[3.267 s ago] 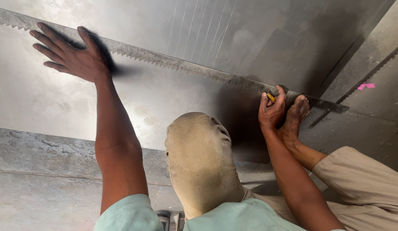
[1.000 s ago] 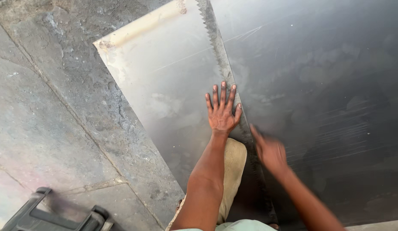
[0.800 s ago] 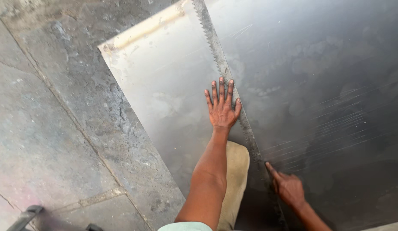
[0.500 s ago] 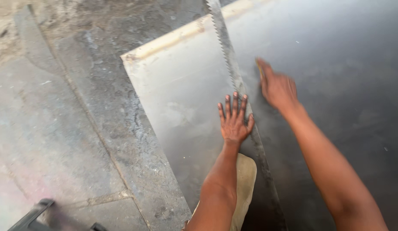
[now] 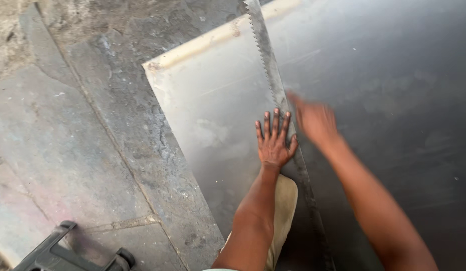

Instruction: The person holds a saw blade against a large metal sheet while another person marks lines along the blade's edge with a pencil.

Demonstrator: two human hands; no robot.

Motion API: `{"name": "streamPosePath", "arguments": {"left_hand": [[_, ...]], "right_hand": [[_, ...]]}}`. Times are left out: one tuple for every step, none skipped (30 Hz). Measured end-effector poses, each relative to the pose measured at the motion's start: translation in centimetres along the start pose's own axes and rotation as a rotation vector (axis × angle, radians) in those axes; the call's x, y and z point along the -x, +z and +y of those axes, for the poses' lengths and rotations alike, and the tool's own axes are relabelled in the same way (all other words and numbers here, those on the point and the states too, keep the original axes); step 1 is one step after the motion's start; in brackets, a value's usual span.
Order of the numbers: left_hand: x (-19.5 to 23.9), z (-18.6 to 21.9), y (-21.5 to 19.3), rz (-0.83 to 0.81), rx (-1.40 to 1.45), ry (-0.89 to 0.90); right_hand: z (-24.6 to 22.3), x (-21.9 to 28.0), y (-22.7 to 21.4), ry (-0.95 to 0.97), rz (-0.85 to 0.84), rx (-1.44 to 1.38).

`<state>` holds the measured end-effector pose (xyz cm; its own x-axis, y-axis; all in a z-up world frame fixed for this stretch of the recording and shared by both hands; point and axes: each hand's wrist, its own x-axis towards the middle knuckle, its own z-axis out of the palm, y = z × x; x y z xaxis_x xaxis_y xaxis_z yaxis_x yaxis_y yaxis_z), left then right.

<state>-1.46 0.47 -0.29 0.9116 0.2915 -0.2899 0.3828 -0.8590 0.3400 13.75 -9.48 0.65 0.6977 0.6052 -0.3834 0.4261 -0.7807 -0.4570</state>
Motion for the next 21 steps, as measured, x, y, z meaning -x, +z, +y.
{"name": "streamPosePath", "arguments": {"left_hand": [[-0.4, 0.0, -0.1, -0.002, 0.006, 0.014], [-0.7, 0.3, -0.2, 0.03, 0.003, 0.018], [-0.4, 0.3, -0.3, 0.055, -0.004, 0.018], [-0.3, 0.4, -0.4, 0.08, -0.01, 0.017], [-0.1, 0.4, -0.4, 0.067, -0.024, 0.017], [-0.2, 0.5, -0.3, 0.054, -0.039, 0.017], [-0.1, 0.5, -0.3, 0.021, -0.052, 0.019], [0.1, 0.5, -0.3, -0.012, -0.066, 0.022], [-0.2, 0.6, -0.4, -0.045, -0.099, 0.021], [-0.1, 0.8, -0.7, -0.077, -0.133, 0.02], [0.2, 1.0, -1.0, -0.051, -0.133, 0.022], [0.6, 1.4, -1.3, -0.025, -0.132, 0.024], [0.9, 1.5, -1.4, -0.022, -0.146, 0.022], [1.1, 1.7, -1.4, -0.018, -0.16, 0.021], [1.0, 1.8, -1.3, -0.009, -0.174, 0.022], [1.1, 1.8, -1.1, -0.005, -0.193, 0.034], [1.3, 1.6, -0.7, -0.003, -0.211, 0.045], [1.4, 1.3, 0.0, -0.001, -0.23, 0.056], [1.3, 0.9, 0.8, -0.038, -0.265, 0.05], [0.9, 0.3, 1.9, -0.074, -0.302, 0.044], [0.5, -0.3, 3.4, -0.052, -0.285, 0.035]], "right_hand": [[-0.1, 7.3, 1.2, 0.023, -0.011, -0.056], [-0.4, 15.0, 2.2, 0.127, -0.071, -0.086], [-1.2, 22.3, 3.7, 0.146, -0.087, -0.015], [-1.7, 29.3, 4.8, 0.138, -0.036, -0.015], [-2.4, 36.1, 5.6, 0.21, -0.068, -0.018], [-2.7, 41.3, 6.3, 0.282, -0.101, -0.02], [-2.9, 45.0, 7.2, 0.314, -0.129, -0.011], [-2.6, 47.4, 7.7, 0.346, -0.158, -0.003], [-2.0, 48.0, 8.3, 0.376, -0.166, 0.009], [-1.9, 47.8, 8.6, 0.36, -0.171, -0.011], [-1.4, 46.2, 8.6, 0.332, -0.173, -0.028], [-1.0, 44.0, 8.3, 0.245, -0.132, 0.008], [-0.5, 40.8, 8.2, 0.248, -0.124, -0.016], [-0.7, 38.0, 7.9, 0.236, -0.074, -0.046], [-0.7, 35.2, 7.3, 0.221, 0.031, -0.055], [-0.5, 32.0, 6.9, 0.239, -0.082, 0.019], [-0.7, 29.9, 6.4, 0.221, -0.035, 0.01], [-0.8, 28.5, 6.0, 0.204, 0.013, 0.002], [-1.0, 28.2, 5.9, 0.192, 0.038, 0.017], [-0.9, 28.7, 6.2, 0.181, 0.062, 0.033], [-0.6, 30.9, 6.9, 0.186, 0.032, 0.025]]}}
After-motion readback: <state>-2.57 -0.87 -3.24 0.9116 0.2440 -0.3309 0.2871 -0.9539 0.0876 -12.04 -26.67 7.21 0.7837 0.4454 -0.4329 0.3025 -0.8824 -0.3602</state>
